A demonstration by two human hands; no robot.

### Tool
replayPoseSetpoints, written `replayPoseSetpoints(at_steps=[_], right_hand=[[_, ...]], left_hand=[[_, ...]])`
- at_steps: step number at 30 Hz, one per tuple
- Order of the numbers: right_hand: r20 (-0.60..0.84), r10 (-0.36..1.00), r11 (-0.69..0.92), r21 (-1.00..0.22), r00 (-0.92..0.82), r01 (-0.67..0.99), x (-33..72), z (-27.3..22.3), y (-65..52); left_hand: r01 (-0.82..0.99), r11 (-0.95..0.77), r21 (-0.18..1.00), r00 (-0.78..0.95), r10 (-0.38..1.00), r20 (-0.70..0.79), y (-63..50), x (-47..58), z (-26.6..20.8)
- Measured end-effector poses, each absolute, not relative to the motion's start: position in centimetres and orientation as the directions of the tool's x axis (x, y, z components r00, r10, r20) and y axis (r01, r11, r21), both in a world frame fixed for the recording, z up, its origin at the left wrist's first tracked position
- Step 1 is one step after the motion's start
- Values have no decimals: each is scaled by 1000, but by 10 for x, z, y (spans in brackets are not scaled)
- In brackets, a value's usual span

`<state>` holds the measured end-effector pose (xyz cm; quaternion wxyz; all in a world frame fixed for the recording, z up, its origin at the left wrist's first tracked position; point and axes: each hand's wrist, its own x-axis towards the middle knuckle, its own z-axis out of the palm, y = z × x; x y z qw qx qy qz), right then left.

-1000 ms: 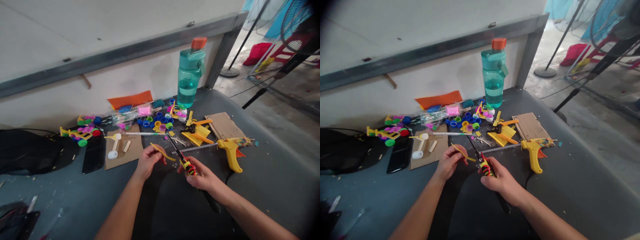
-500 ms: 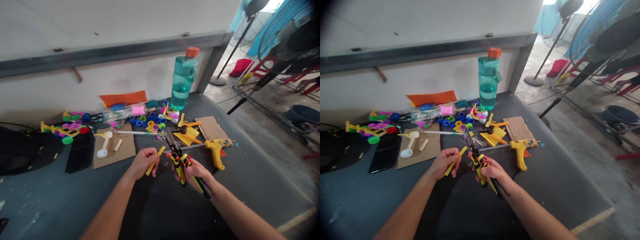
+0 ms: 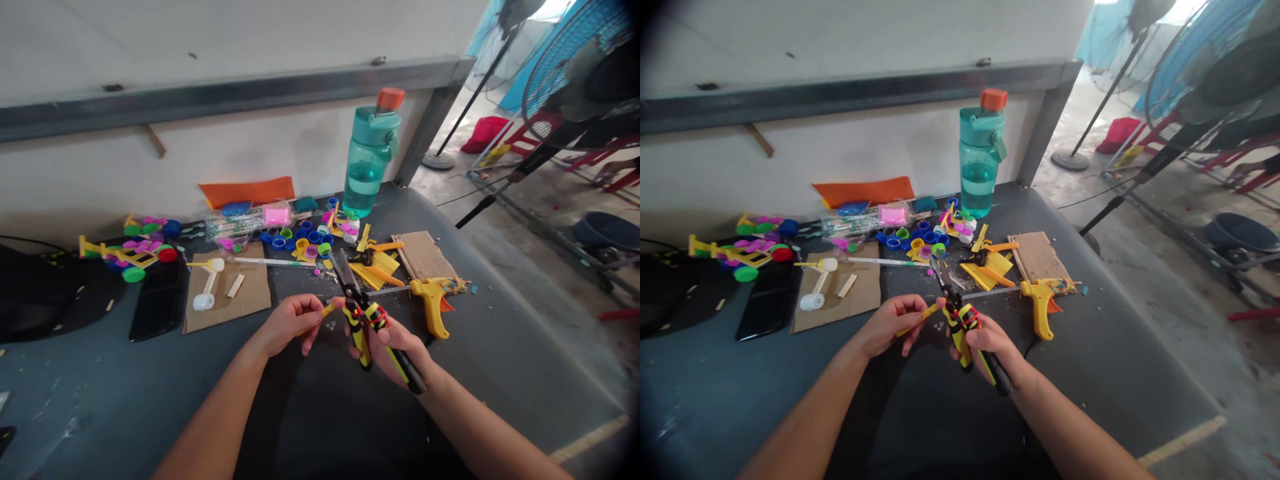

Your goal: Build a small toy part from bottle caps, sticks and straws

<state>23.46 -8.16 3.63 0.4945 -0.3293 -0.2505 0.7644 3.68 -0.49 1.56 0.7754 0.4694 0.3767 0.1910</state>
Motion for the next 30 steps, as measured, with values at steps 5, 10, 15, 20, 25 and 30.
replayPoseSetpoints(at_steps=[5,10,15,20,25,30], right_hand=[[-260,943,-332,-752,-207,-569,237,41,-79],[-258,947,-320,-781,-190,-537,238,39,-79],[-266,953,-303,-813,-146,-497,236,38,-79],[-266,947,-320,-780,-179,-537,236,39,-80],[-288,937,-349,-757,-198,-553,233,41,-83],[-292,937,-349,-757,-191,-552,231,41,-84]], left_hand=[[35,444,896,544,744,-389,-1,33,15],[-36,385,922,428,840,-334,2,32,14],[-69,370,927,376,870,-319,4,30,11],[-140,340,930,325,903,-281,5,30,11],[-358,286,889,198,953,-227,2,39,13],[-381,264,886,308,940,-148,-11,55,11]])
